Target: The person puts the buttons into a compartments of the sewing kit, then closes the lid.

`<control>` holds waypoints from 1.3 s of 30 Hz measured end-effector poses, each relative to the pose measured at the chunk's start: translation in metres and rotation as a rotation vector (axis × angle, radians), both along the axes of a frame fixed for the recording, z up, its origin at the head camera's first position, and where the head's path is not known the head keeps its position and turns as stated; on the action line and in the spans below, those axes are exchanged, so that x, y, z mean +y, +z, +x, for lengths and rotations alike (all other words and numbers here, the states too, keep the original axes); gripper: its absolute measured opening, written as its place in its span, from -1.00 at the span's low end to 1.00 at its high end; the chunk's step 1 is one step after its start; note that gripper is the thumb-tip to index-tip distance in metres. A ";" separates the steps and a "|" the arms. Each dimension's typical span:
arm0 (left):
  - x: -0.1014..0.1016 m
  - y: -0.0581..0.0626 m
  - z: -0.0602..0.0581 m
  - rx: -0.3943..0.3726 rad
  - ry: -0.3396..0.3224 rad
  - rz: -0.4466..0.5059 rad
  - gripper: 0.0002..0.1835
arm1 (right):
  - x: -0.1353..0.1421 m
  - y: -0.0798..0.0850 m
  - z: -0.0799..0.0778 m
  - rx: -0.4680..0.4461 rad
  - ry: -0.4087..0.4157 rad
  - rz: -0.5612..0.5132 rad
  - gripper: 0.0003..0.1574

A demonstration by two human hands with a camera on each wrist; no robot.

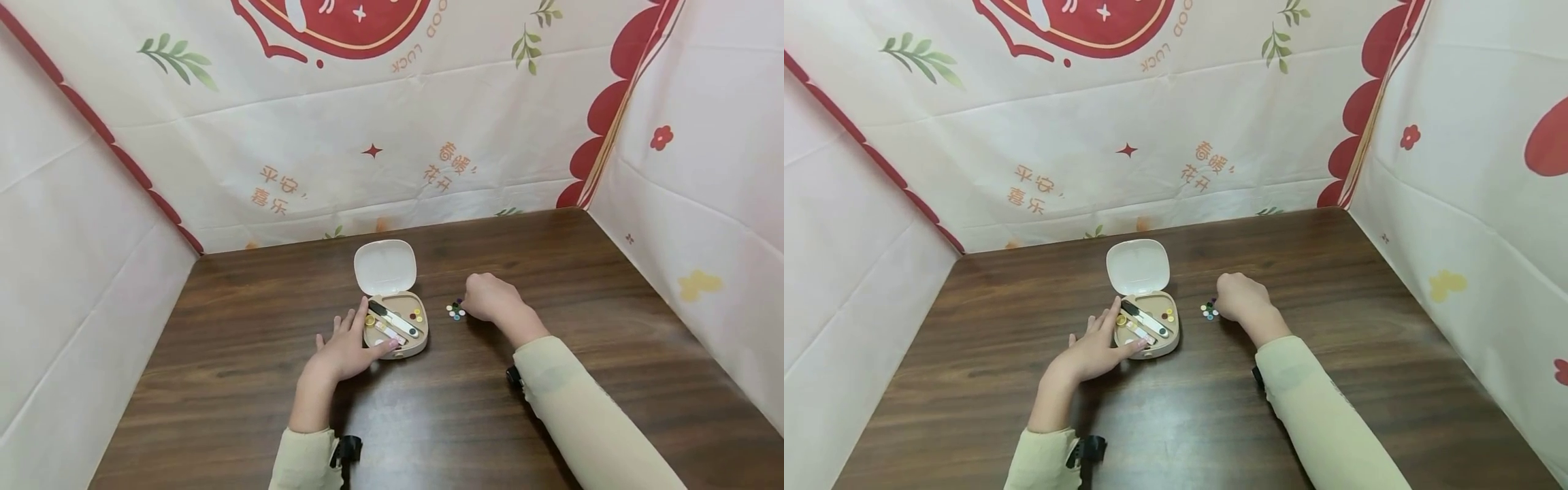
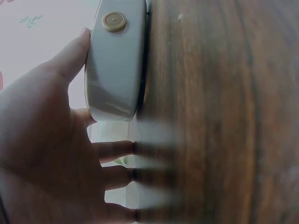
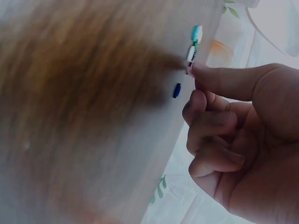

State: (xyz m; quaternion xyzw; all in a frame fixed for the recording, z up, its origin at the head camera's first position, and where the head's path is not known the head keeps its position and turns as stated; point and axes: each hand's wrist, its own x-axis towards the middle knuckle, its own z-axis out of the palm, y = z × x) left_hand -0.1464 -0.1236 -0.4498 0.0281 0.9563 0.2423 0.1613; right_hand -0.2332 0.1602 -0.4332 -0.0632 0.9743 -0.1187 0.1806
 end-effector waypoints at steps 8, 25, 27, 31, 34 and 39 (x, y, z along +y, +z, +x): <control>0.000 0.002 -0.001 0.006 -0.005 -0.005 0.14 | -0.006 0.011 0.000 0.002 0.038 -0.029 -0.51; 0.000 -0.002 -0.002 0.009 -0.009 -0.011 0.15 | -0.028 0.032 0.006 0.116 0.082 -0.105 -0.75; 0.000 -0.002 -0.002 0.013 -0.010 -0.012 0.15 | -0.032 0.035 0.006 0.124 0.086 -0.115 -0.78; 0.000 -0.001 -0.002 0.017 -0.007 -0.011 0.15 | -0.040 0.037 0.007 0.111 0.089 -0.143 -0.79; 0.000 -0.001 -0.002 0.019 -0.007 -0.007 0.15 | -0.046 0.037 0.008 0.097 0.091 -0.155 -0.79; -0.001 -0.002 -0.002 0.011 -0.014 -0.012 0.15 | -0.054 0.035 0.010 0.126 0.112 -0.147 -0.80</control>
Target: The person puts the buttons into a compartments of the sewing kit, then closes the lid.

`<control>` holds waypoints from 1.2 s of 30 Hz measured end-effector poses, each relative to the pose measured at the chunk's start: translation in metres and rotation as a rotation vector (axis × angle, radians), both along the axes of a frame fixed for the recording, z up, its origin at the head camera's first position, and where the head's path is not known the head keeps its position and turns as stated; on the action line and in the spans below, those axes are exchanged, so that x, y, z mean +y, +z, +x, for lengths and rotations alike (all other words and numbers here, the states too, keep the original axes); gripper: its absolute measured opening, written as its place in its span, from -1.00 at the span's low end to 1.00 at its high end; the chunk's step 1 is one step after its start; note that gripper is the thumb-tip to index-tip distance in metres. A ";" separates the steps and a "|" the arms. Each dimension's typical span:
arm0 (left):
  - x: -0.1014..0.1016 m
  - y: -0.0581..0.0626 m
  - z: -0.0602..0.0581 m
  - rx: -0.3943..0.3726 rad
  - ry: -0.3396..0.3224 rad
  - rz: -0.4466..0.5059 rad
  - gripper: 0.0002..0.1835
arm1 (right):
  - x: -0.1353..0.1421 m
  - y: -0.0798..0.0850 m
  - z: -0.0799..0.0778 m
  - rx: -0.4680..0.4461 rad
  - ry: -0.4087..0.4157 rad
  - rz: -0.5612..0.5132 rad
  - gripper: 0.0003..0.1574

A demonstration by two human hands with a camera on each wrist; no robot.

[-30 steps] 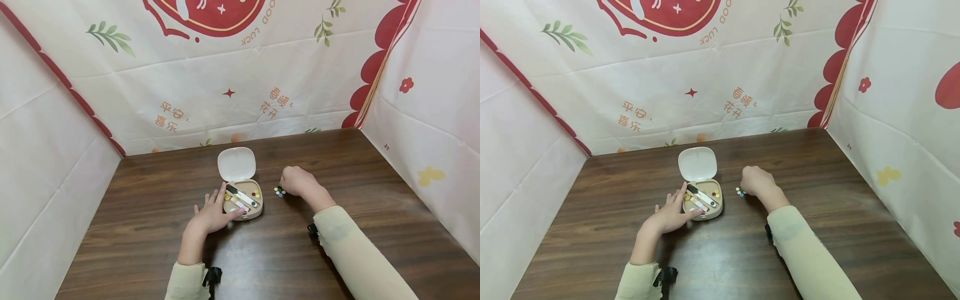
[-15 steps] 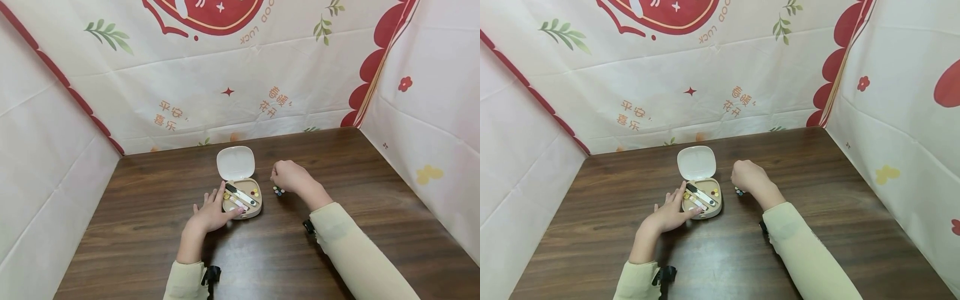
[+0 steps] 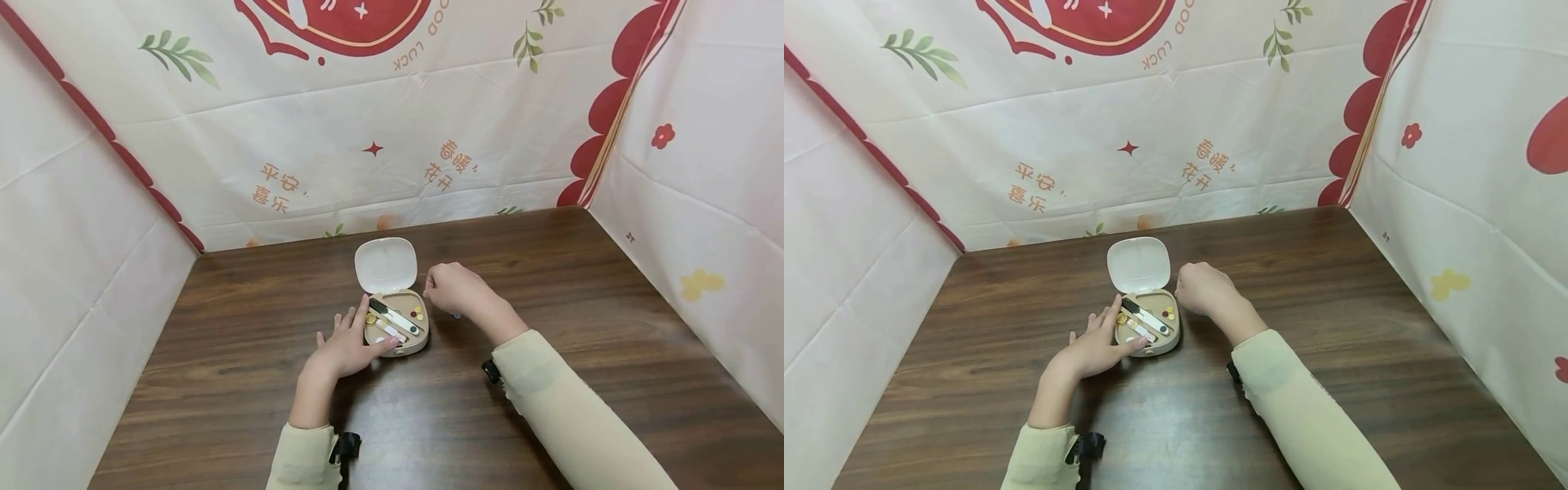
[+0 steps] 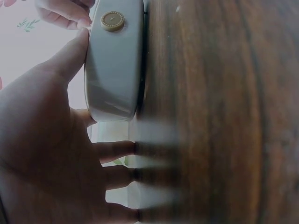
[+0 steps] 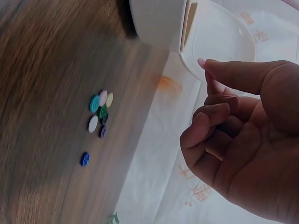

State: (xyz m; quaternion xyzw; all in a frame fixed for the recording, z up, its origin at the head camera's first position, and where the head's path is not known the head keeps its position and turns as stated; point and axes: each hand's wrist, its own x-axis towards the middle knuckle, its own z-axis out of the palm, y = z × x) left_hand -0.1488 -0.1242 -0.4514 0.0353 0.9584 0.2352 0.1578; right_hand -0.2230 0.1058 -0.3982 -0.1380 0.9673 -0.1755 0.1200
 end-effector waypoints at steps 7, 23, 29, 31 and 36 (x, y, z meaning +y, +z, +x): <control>0.001 0.000 0.000 0.005 0.003 -0.002 0.16 | -0.010 -0.003 0.003 0.066 0.038 0.006 -0.82; 0.001 0.001 0.000 -0.001 0.001 -0.003 0.15 | -0.026 -0.009 0.009 0.040 0.078 0.004 -0.80; 0.001 0.001 0.000 -0.006 0.003 -0.005 0.15 | -0.030 -0.012 0.010 0.033 0.079 0.006 -0.78; 0.001 0.001 0.000 -0.008 0.004 -0.004 0.14 | -0.031 -0.013 0.010 0.040 0.077 0.013 -0.78; 0.001 0.001 0.000 -0.009 0.004 -0.002 0.15 | -0.033 -0.016 0.011 0.054 0.069 0.033 -0.77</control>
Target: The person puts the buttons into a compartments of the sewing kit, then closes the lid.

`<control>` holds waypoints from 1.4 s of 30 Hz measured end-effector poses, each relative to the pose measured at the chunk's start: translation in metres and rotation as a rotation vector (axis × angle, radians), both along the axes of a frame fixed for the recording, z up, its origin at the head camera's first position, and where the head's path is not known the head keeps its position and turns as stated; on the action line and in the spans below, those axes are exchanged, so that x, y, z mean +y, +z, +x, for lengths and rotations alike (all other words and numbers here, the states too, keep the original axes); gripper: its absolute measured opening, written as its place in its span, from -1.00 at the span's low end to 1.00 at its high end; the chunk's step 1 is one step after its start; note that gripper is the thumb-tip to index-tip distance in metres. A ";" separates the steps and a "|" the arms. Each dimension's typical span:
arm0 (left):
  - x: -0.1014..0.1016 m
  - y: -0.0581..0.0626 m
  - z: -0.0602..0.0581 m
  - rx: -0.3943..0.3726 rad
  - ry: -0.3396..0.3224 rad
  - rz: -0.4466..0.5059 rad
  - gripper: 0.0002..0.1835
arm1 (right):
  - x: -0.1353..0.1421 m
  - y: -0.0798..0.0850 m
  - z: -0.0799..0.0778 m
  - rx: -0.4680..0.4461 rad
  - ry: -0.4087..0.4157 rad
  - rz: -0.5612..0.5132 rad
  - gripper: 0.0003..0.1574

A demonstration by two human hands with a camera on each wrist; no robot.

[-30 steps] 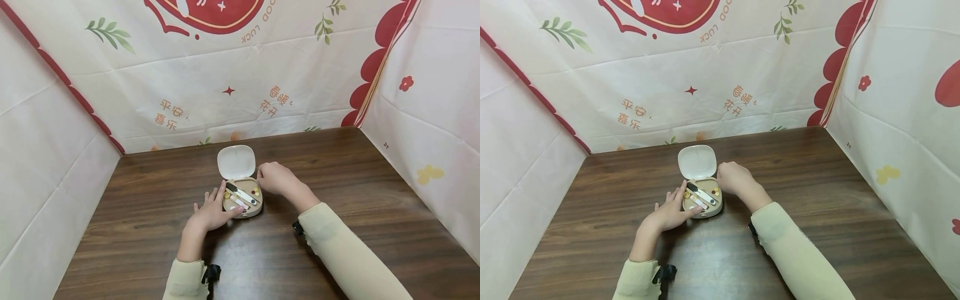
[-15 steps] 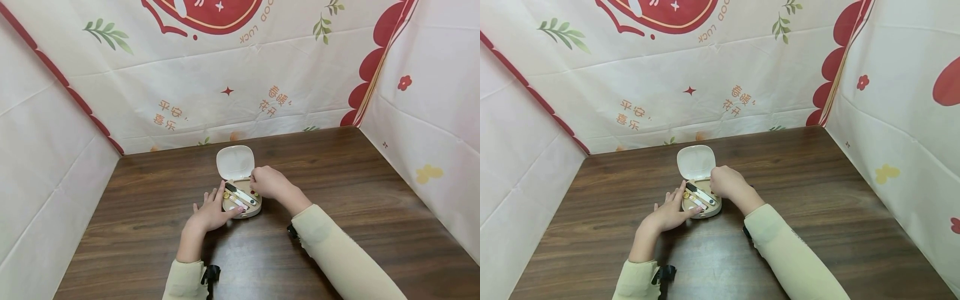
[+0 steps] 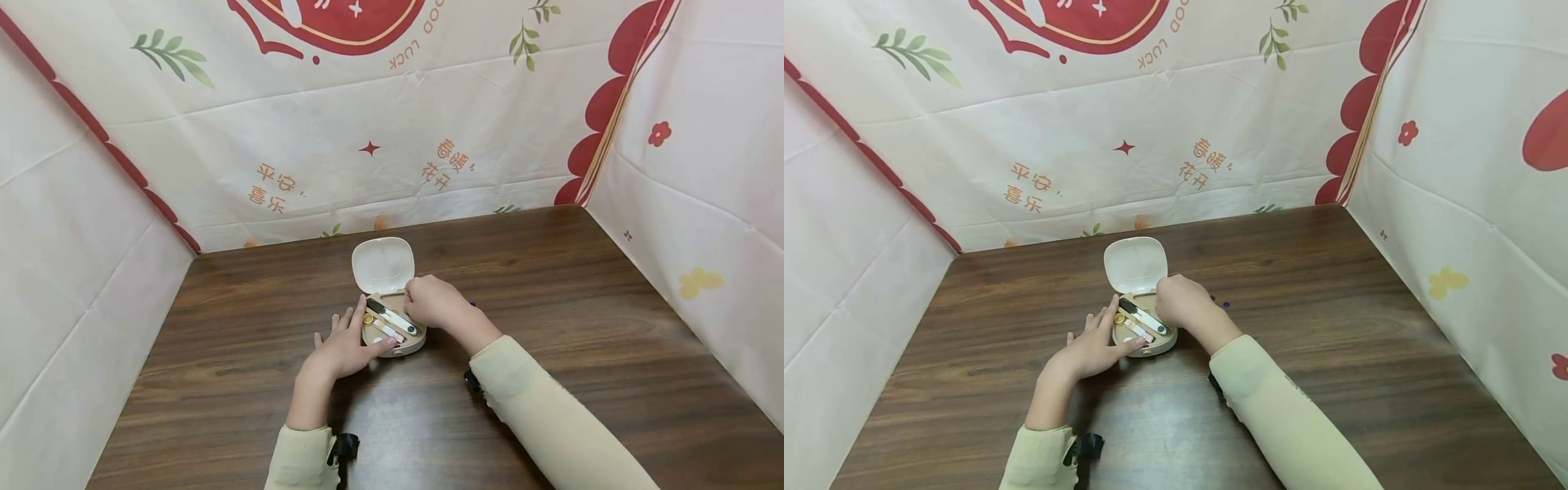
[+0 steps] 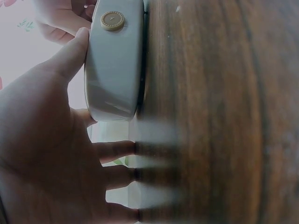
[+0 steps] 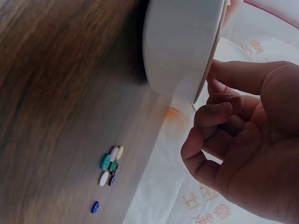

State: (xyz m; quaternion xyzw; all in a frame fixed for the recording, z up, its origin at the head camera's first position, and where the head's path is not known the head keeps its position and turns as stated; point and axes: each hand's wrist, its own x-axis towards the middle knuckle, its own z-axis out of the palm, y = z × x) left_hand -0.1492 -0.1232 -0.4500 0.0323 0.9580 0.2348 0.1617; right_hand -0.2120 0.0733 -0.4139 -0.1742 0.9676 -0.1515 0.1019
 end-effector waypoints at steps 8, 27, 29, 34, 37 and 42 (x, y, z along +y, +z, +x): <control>0.000 0.000 0.000 -0.002 -0.001 -0.002 0.15 | -0.002 -0.003 0.000 0.003 -0.013 0.021 -0.70; 0.000 -0.002 0.000 -0.008 0.004 -0.010 0.16 | 0.004 0.001 -0.005 0.028 -0.014 -0.018 -0.73; 0.000 -0.001 0.000 -0.006 0.005 -0.011 0.16 | 0.007 0.003 -0.006 0.027 -0.018 -0.024 -0.74; 0.000 0.000 0.000 -0.001 0.002 -0.010 0.15 | 0.016 0.007 -0.009 0.023 -0.030 -0.028 -0.76; 0.000 0.000 0.000 -0.001 0.000 -0.010 0.15 | 0.022 0.008 -0.011 0.020 -0.047 -0.034 -0.78; 0.001 0.000 0.000 -0.004 0.001 -0.005 0.15 | 0.031 0.010 -0.013 -0.017 -0.073 -0.041 -0.77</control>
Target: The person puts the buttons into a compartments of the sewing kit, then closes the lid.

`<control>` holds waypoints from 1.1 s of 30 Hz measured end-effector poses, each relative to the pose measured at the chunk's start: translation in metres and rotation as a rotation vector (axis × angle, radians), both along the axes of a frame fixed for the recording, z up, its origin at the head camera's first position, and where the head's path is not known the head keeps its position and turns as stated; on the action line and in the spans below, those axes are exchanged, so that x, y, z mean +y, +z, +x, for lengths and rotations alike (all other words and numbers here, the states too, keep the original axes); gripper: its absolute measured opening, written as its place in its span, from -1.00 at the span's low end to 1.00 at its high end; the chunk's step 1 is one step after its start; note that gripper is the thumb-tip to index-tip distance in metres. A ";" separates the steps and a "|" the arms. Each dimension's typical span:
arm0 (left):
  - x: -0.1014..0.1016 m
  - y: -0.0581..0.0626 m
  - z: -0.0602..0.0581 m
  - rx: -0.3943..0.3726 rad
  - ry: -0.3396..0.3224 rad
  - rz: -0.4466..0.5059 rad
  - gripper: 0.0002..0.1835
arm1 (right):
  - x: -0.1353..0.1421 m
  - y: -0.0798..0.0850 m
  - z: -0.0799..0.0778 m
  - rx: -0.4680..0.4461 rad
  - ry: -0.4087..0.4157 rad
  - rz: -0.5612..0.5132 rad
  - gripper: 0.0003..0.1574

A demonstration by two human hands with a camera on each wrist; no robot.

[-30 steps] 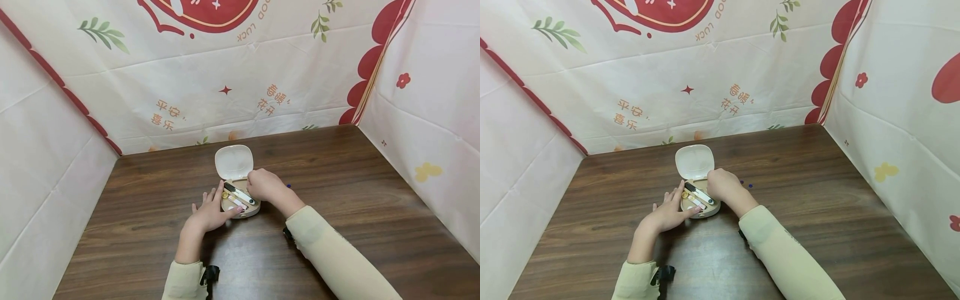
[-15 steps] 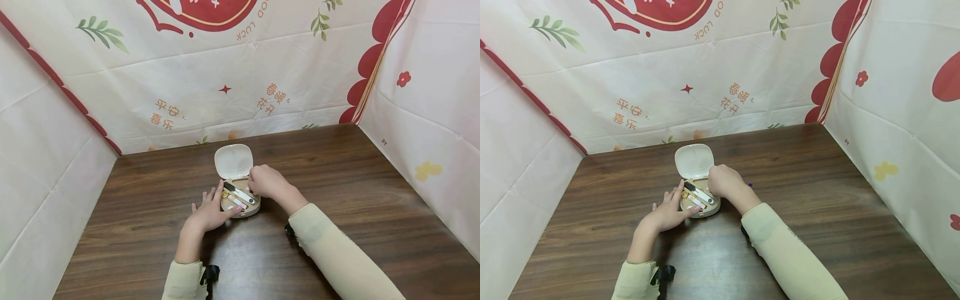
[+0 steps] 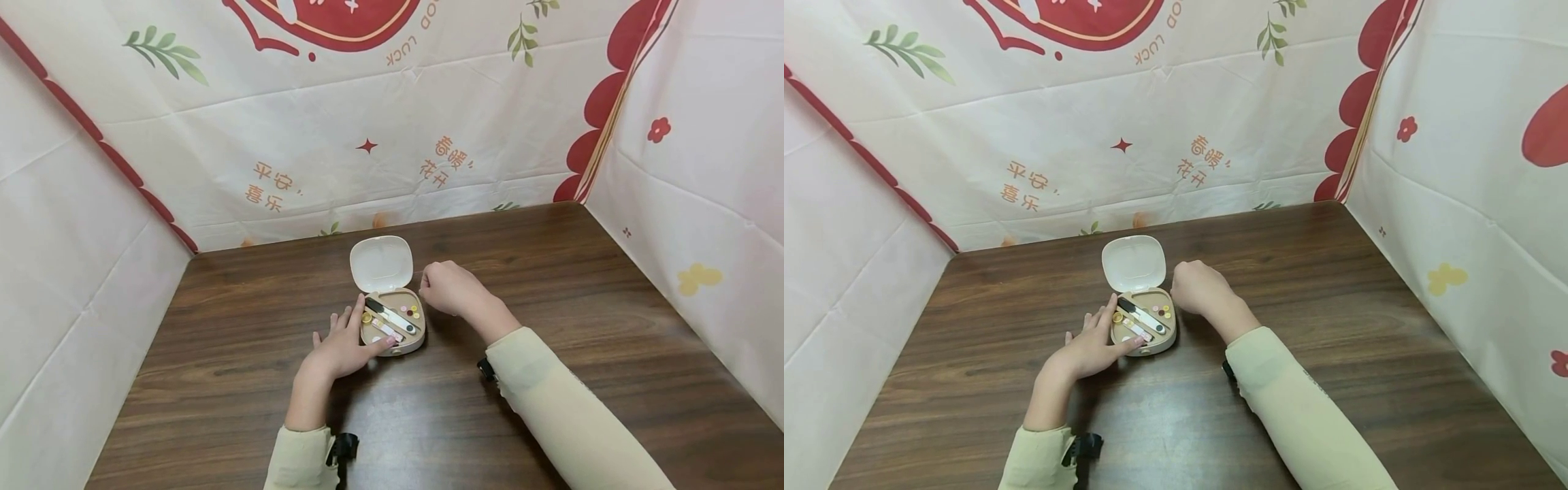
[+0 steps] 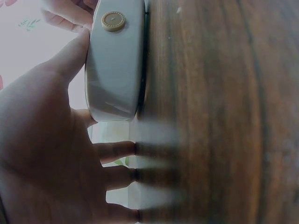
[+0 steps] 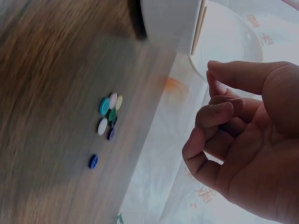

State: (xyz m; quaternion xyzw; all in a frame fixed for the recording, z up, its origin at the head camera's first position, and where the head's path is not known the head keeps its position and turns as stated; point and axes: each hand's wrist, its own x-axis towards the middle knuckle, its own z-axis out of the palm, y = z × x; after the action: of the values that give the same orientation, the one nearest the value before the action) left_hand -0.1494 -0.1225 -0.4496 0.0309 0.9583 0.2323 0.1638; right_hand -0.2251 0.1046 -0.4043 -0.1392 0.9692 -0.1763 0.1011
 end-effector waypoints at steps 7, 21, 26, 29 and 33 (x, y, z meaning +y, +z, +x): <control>0.000 -0.001 0.000 0.004 0.005 0.006 0.14 | 0.013 0.000 0.000 -0.024 -0.007 0.029 -0.64; 0.001 -0.001 0.000 0.017 0.007 0.012 0.13 | 0.039 -0.008 -0.006 0.003 -0.024 0.105 -0.53; 0.000 -0.001 0.001 0.015 0.009 0.012 0.13 | 0.044 -0.011 -0.004 -0.037 -0.021 0.120 -0.51; 0.000 -0.001 0.001 0.015 0.009 0.013 0.13 | 0.046 -0.014 -0.003 -0.072 -0.018 0.127 -0.49; 0.001 -0.001 0.001 0.014 0.008 0.011 0.13 | 0.048 -0.018 -0.001 -0.100 -0.015 0.136 -0.49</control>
State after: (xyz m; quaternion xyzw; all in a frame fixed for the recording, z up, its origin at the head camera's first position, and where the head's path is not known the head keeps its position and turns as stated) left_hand -0.1484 -0.1218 -0.4505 0.0295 0.9583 0.2378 0.1558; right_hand -0.2259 0.1526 -0.4224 -0.1156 0.9737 -0.1173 0.1572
